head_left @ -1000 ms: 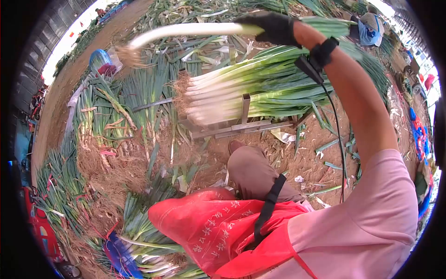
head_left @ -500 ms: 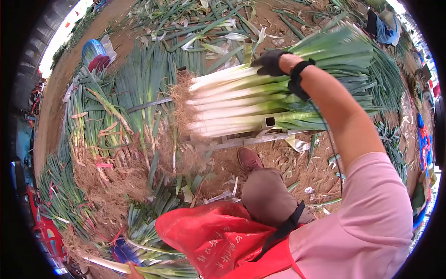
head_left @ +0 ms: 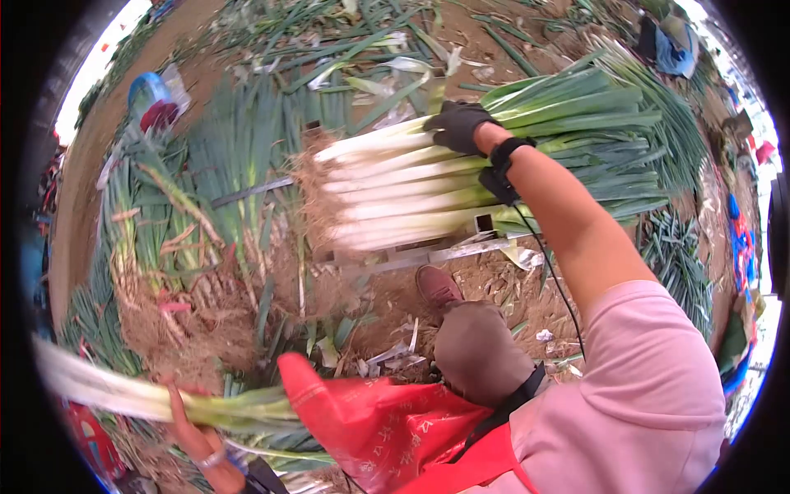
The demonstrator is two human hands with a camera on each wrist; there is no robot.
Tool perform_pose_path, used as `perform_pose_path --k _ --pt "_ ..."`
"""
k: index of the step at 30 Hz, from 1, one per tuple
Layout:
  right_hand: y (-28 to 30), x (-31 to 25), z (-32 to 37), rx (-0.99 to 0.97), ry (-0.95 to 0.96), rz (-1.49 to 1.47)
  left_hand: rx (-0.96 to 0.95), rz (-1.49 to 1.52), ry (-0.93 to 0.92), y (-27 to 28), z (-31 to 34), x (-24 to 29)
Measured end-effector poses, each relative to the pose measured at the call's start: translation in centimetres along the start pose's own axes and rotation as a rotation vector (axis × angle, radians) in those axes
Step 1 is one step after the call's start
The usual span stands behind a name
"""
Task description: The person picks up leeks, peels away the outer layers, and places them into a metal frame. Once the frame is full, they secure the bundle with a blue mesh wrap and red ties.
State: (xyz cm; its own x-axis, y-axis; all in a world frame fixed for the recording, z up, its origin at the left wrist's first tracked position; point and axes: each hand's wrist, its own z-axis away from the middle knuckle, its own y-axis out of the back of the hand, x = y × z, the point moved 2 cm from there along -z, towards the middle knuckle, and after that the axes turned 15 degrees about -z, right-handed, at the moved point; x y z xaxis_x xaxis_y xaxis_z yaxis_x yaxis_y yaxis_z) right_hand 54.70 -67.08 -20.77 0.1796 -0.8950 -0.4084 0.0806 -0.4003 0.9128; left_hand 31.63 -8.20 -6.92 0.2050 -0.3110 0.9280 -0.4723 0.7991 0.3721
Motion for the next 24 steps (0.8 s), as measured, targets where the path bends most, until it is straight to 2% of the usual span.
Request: perform_pose_path --k 2,3,4,5,6,7,9,10,11,12,14,16,17,18,20,21,22,23,24 --pt "0.1 0.0 -1.1 -0.129 0.025 0.111 -0.047 0.096 0.108 -0.9 -0.4 2.2" --pt "1.0 -2.6 -0.3 -0.022 0.175 0.151 -0.115 0.065 0.018 -1.9 0.0 4.1" --pt "2.2 -4.8 0.0 -0.084 0.161 0.133 -0.141 0.107 0.036 -2.8 -0.4 5.2" --pt "1.7 -5.8 -0.4 0.055 0.161 -0.031 -0.116 0.023 0.024 -4.1 0.6 8.0" --pt "3.0 -9.7 0.6 0.21 0.462 -0.166 -0.228 0.034 -0.035 -4.4 -0.4 8.7" --pt "3.7 -14.7 1.8 0.076 0.359 -0.509 -0.242 0.046 -0.038 -5.3 -0.3 10.1" --pt "2.4 -23.1 3.4 -0.187 0.552 -0.95 -0.272 0.033 -0.117 -6.1 -0.4 12.2" --pt "1.7 -28.4 4.7 -0.185 0.468 -0.939 -0.298 0.019 -0.148 -6.3 -1.0 13.0" --pt "1.8 -32.8 6.8 -0.12 0.498 -1.074 -0.296 0.029 -0.168 -7.0 -1.2 14.1" --pt "0.9 -36.3 7.5 -0.093 0.562 -1.172 -0.286 0.078 -0.19 -7.8 -1.0 15.2" --pt "0.9 -41.8 8.6 -0.008 0.451 -1.39 -0.251 0.106 -0.221 -8.7 -0.4 17.6" --pt "2.9 -43.4 8.3 0.027 0.344 -1.522 -0.219 0.185 -0.262 -8.3 -0.8 19.7" --pt "1.6 -43.3 6.8 0.128 0.382 -1.624 -0.218 0.209 -0.273 -7.5 -0.7 20.3" --pt "2.0 -42.9 6.0 0.203 0.38 -1.498 -0.227 0.222 -0.256 -6.8 -0.6 20.7" --pt "3.7 -41.7 6.0 0.052 0.274 -1.553 -0.202 0.212 -0.258 -6.0 -0.1 21.2" --pt "5.9 -41.3 6.4 0.169 0.361 -1.373 -0.169 0.208 -0.263 -5.3 -0.4 21.0" --pt "8.0 -41.0 6.5 0.192 0.359 -1.373 -0.144 0.201 -0.264 -4.7 -1.0 20.9" --pt "10.5 -40.8 6.5 0.254 0.463 -1.358 -0.104 0.262 -0.273 -4.1 -1.9 20.8" --pt "13.3 -40.3 6.0 0.311 0.556 -1.285 -0.068 0.194 -0.249 -3.6 -1.4 21.7"
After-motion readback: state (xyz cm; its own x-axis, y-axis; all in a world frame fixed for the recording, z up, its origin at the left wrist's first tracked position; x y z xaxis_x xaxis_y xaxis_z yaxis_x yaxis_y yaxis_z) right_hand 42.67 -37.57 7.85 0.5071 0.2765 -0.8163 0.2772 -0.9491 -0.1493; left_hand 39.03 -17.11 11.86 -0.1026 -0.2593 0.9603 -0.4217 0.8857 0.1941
